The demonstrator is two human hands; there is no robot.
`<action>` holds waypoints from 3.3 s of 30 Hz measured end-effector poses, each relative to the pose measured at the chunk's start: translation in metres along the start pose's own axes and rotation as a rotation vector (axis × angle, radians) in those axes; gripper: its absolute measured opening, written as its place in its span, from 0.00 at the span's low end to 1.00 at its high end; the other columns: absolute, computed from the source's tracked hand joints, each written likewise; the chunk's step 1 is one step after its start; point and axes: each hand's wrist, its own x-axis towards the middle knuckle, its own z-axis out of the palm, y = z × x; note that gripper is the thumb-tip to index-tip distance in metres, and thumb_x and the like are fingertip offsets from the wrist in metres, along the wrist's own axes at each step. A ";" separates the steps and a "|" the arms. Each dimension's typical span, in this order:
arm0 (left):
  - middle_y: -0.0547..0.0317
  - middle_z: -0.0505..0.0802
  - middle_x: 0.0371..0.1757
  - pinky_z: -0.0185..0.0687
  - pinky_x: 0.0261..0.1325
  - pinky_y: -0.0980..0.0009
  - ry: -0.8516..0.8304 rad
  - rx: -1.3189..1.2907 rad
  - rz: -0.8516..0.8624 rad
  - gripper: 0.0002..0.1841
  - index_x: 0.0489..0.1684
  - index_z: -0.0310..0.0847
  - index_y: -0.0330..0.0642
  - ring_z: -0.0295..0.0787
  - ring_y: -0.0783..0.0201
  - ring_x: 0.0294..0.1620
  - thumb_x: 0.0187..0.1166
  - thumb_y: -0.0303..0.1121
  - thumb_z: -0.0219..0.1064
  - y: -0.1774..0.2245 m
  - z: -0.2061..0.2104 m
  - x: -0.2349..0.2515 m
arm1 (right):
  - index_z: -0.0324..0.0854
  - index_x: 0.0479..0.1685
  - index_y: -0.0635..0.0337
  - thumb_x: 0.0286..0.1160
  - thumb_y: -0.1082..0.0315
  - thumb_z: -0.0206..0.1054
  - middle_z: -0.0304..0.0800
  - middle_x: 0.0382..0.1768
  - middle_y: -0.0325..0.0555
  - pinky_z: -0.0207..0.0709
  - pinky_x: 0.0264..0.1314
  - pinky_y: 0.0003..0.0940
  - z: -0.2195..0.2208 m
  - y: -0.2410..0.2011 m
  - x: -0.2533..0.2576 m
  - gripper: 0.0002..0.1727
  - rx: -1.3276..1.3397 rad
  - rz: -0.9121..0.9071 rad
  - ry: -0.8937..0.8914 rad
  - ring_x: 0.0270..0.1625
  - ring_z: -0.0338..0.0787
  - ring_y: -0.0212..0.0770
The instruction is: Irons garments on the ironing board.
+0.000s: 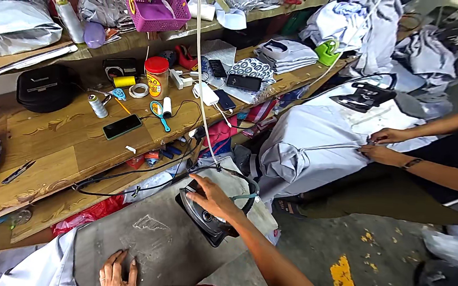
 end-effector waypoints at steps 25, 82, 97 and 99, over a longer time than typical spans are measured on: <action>0.40 0.92 0.60 0.72 0.76 0.39 -1.120 -0.082 0.821 0.26 0.76 0.75 0.38 0.88 0.44 0.65 0.85 0.44 0.66 0.347 0.012 0.319 | 0.93 0.52 0.60 0.76 0.69 0.64 0.97 0.44 0.52 0.86 0.57 0.51 -0.104 0.032 0.009 0.14 -0.166 -0.417 0.407 0.50 0.95 0.52; 0.52 0.87 0.74 0.63 0.86 0.46 -0.524 -0.047 0.716 0.18 0.69 0.84 0.45 0.78 0.53 0.80 0.88 0.41 0.60 0.234 -0.054 0.323 | 0.86 0.66 0.64 0.85 0.66 0.62 0.93 0.52 0.65 0.77 0.65 0.67 -0.122 0.045 0.022 0.18 -0.278 -0.019 0.065 0.57 0.92 0.65; 0.38 0.94 0.57 0.84 0.71 0.48 -0.675 -0.357 -0.130 0.15 0.60 0.87 0.28 0.94 0.47 0.60 0.84 0.29 0.64 0.036 -0.105 0.065 | 0.72 0.81 0.50 0.86 0.40 0.55 0.92 0.54 0.59 0.81 0.59 0.64 0.015 -0.032 0.008 0.32 -0.308 0.164 -0.200 0.58 0.91 0.63; 0.37 0.94 0.58 0.84 0.71 0.49 -0.680 -0.348 -0.179 0.16 0.60 0.86 0.27 0.93 0.48 0.60 0.85 0.30 0.62 0.026 -0.103 0.046 | 0.75 0.76 0.48 0.87 0.43 0.53 0.93 0.51 0.57 0.81 0.58 0.61 0.020 -0.031 0.009 0.28 -0.321 0.179 -0.167 0.57 0.92 0.60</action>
